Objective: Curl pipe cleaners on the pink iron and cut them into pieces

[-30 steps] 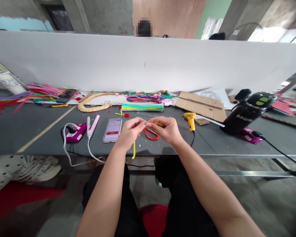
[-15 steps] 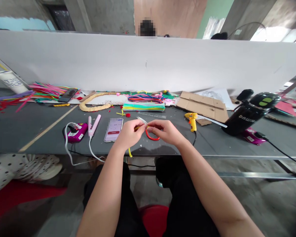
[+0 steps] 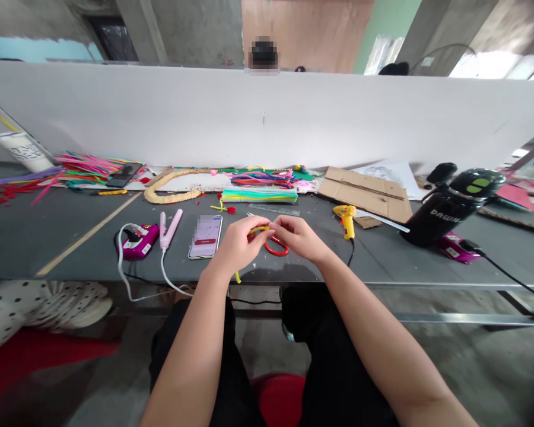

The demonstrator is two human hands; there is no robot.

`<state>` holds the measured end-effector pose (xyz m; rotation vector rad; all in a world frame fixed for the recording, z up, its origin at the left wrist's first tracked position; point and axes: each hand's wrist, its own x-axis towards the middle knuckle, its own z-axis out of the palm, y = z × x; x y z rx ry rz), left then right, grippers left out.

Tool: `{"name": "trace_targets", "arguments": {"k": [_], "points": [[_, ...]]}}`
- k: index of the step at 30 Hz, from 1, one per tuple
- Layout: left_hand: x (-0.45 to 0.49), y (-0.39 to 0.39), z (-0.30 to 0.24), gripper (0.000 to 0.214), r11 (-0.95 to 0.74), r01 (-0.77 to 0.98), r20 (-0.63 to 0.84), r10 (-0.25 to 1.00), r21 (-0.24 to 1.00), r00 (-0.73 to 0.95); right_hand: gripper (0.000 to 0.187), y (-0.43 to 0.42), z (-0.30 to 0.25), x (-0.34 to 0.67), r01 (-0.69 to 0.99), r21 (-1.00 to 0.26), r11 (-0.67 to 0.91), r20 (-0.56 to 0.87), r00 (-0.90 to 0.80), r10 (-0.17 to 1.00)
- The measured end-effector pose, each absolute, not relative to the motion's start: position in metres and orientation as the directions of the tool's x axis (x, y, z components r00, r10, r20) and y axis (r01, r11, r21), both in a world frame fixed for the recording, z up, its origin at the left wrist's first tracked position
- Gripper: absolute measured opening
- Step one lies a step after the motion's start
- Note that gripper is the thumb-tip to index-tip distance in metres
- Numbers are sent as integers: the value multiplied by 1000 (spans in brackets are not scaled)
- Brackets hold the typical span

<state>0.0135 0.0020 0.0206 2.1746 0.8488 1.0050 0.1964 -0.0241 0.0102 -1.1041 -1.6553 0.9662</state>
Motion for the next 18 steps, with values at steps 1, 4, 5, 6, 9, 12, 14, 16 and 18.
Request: {"name": "trace_targets", "arguments": {"k": [1,4,5,6,9,12,14,16,18], "points": [[13,3,20,25,-638,292,444,732,713,517,42,-24,10,197,222,-936,274,232,-199,952],[12,6,17,22,-663,282,476,716,693,511,43,-25,11,200,162,-960,229,194,-206,959],[12,6,16,22,-667,279,485,713,691,505,43,-25,11,200,151,-963,222,188,-208,960],[12,7,15,21,-674,277,496,710,685,499,43,-25,12,200,144,-965,218,185,-209,960],[12,7,14,20,-700,289,528,694,653,489,44,-25,12,201,143,-963,229,194,-223,955],[12,7,15,20,-710,298,546,690,639,475,45,-25,11,201,162,-952,260,219,-233,948],[13,7,15,19,-698,298,541,703,651,462,45,-24,11,201,189,-940,282,239,-222,945],[13,6,16,19,-683,302,530,716,665,455,44,-23,10,202,220,-927,302,258,-208,943],[14,6,17,18,-681,308,526,719,665,455,44,-23,10,202,236,-919,315,269,-207,941]]}}
